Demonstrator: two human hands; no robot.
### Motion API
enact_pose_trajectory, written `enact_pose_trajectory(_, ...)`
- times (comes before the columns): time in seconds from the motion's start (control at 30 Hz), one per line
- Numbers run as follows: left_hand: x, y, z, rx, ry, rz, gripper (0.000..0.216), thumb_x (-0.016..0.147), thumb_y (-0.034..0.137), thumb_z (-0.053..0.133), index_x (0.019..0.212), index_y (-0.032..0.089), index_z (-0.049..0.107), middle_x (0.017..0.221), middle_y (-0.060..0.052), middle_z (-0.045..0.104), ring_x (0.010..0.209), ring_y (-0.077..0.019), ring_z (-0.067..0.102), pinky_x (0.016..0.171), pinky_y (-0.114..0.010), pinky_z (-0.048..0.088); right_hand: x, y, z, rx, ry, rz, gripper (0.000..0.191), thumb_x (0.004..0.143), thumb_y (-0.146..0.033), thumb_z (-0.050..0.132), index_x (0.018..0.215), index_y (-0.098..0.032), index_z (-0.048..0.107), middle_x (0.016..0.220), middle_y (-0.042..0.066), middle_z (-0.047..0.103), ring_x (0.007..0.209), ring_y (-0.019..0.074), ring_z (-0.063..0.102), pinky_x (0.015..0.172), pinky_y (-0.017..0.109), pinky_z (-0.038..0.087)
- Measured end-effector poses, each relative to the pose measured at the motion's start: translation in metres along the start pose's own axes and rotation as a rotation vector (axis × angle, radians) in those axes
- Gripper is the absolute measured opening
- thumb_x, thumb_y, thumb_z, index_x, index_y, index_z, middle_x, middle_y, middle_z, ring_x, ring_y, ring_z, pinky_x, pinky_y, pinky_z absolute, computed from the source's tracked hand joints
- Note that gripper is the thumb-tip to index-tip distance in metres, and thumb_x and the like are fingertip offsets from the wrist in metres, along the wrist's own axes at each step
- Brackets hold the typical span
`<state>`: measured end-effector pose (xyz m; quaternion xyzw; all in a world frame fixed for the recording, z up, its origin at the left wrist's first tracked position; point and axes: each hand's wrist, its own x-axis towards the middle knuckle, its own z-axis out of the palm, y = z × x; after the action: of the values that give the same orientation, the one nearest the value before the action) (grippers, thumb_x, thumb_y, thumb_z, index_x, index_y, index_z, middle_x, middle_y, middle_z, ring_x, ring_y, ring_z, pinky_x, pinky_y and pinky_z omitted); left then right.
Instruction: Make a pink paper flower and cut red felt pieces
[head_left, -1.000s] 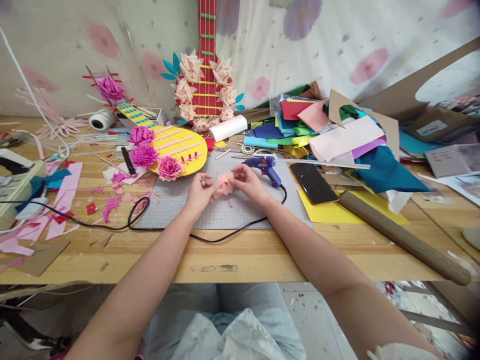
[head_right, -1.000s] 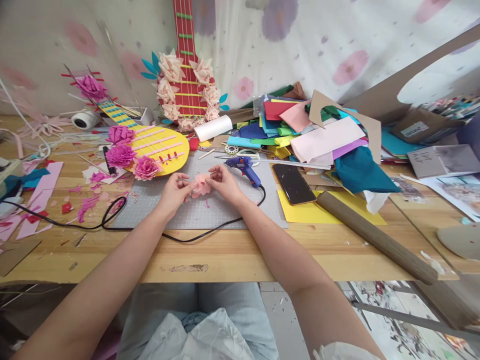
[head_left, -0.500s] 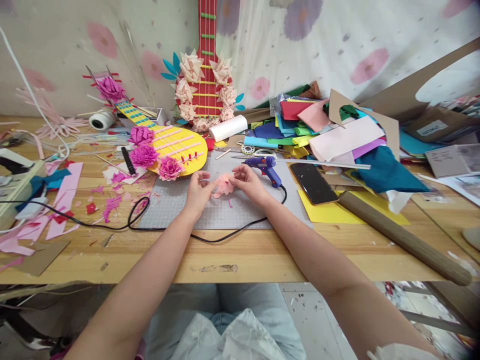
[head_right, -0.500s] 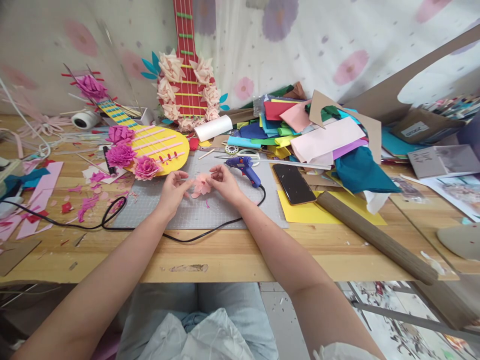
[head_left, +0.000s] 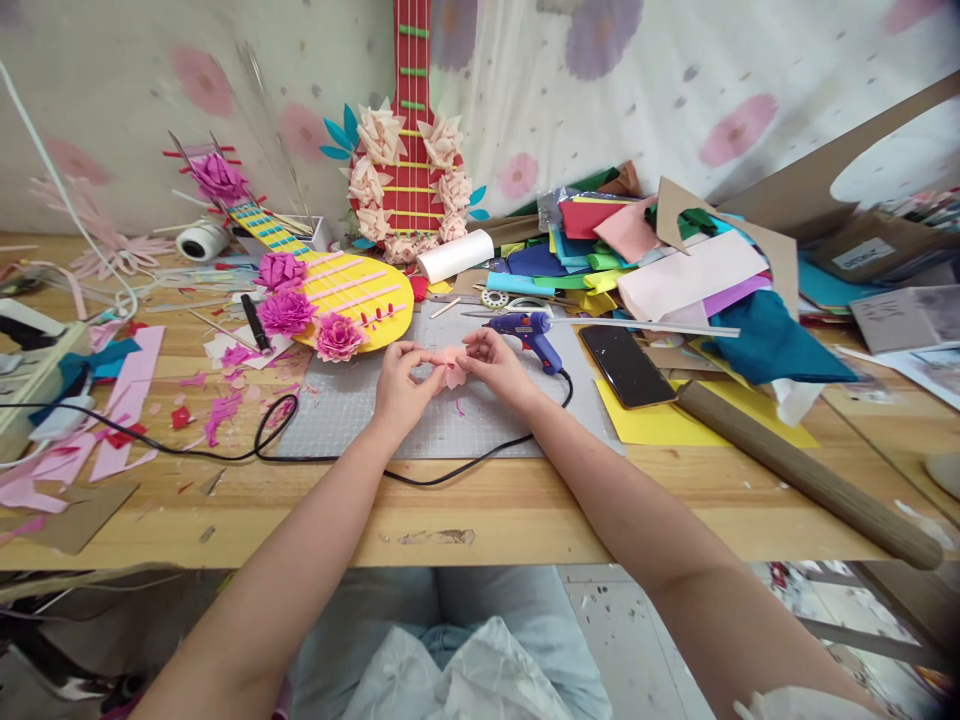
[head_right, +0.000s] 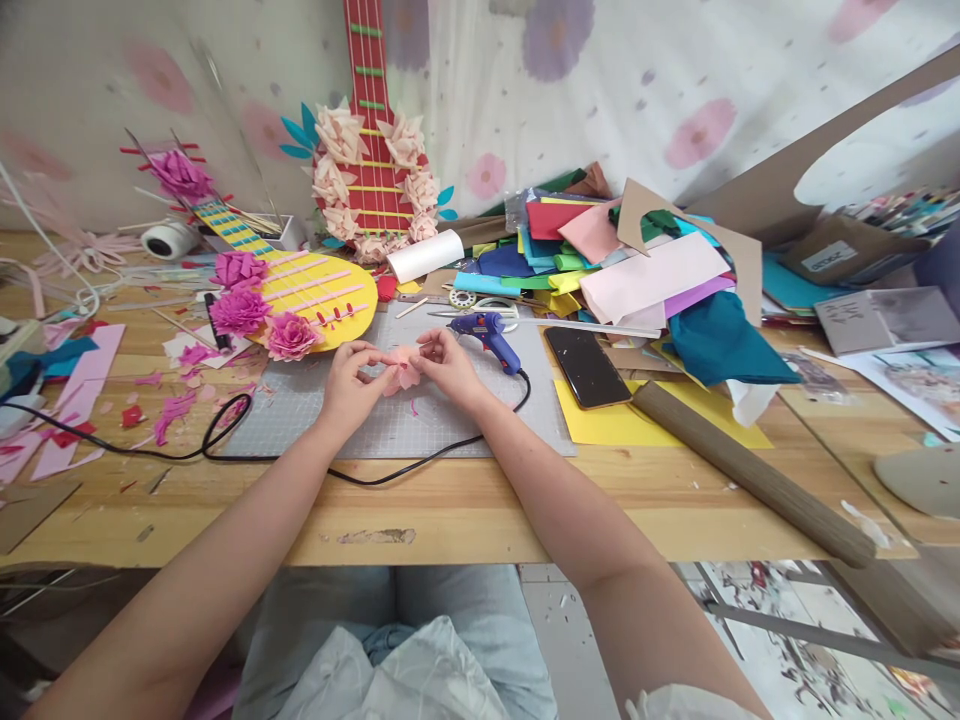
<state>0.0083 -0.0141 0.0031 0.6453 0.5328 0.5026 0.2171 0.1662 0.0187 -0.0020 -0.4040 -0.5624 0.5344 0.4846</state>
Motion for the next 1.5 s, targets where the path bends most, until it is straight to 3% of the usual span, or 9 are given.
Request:
enact_pose_trajectory(0.67,0.000,0.005,0.000,0.003,-0.027,-0.016,0.014,0.069,0.026,0.064,0.081,0.019,0.066,0.095,-0.006,0.051,0.077,-0.0128,0.052,0.047,-0.019,0.040,0.001,0.001,-0.002,0.010,0.005,-0.004,0.037,0.061,-0.032,0.067,0.089,-0.022,0.043,0.072,-0.005,0.050,0.064,0.0103,0.052,0.063,0.027,0.044)
enact_pose_trajectory(0.9,0.011,-0.007,-0.016,0.148,0.133,-0.068,0.013,0.078,0.025,0.055,0.084,0.018,0.065,0.086,-0.004,0.056,0.070,-0.0121,0.050,0.067,-0.025,0.043,0.007,0.005,-0.011,-0.284,0.232,0.009,0.026,0.066,-0.025,0.060,0.087,-0.020,0.046,0.080,0.000,0.055,0.077,0.0148,0.056,0.070,0.031,0.046)
enact_pose_trajectory(1.07,0.010,-0.014,-0.019,0.321,-0.113,-0.104,0.018,0.073,0.036,0.064,0.071,0.018,0.064,0.077,-0.002,0.056,0.068,-0.0146,0.050,0.069,-0.029,0.041,0.007,0.006,-0.013,-0.495,0.242,-0.015,0.019,0.072,-0.018,0.056,0.089,-0.020,0.048,0.085,0.003,0.061,0.083,0.0161,0.059,0.076,0.032,0.046)
enact_pose_trajectory(1.17,0.006,-0.011,-0.017,0.379,-0.237,-0.088,0.024,0.064,0.040,0.071,0.074,0.019,0.066,0.082,-0.003,0.057,0.073,-0.0163,0.052,0.072,-0.031,0.040,0.003,0.003,-0.014,-0.586,0.271,-0.052,0.023,0.073,-0.016,0.055,0.094,-0.020,0.048,0.096,0.005,0.063,0.094,0.0180,0.059,0.079,0.034,0.045)
enact_pose_trajectory(1.33,0.004,-0.010,-0.016,0.390,-0.276,-0.074,0.023,0.064,0.039,0.072,0.072,0.019,0.066,0.085,-0.004,0.058,0.078,-0.0177,0.052,0.073,-0.031,0.040,-0.011,-0.009,-0.010,-0.768,0.307,-0.235,0.023,0.075,-0.016,0.053,0.098,-0.019,0.051,0.103,0.008,0.062,0.099,0.0218,0.054,0.083,0.037,0.044)
enact_pose_trajectory(1.43,0.005,-0.012,-0.016,0.328,-0.280,-0.071,0.021,0.064,0.037,0.072,0.067,0.018,0.064,0.078,-0.003,0.057,0.073,-0.0164,0.052,0.068,-0.030,0.039,-0.018,-0.013,-0.003,-0.805,0.185,-0.312,0.018,0.079,-0.017,0.050,0.097,-0.019,0.052,0.092,0.007,0.063,0.093,0.0211,0.056,0.082,0.037,0.044)
enact_pose_trajectory(1.5,0.006,-0.014,-0.015,0.243,-0.264,-0.096,0.020,0.065,0.036,0.071,0.068,0.018,0.063,0.072,-0.001,0.057,0.067,-0.0147,0.051,0.064,-0.028,0.038,-0.020,-0.011,0.002,-0.735,0.078,-0.281,0.017,0.080,-0.018,0.049,0.097,-0.020,0.051,0.088,0.005,0.063,0.085,0.0187,0.058,0.078,0.035,0.045)
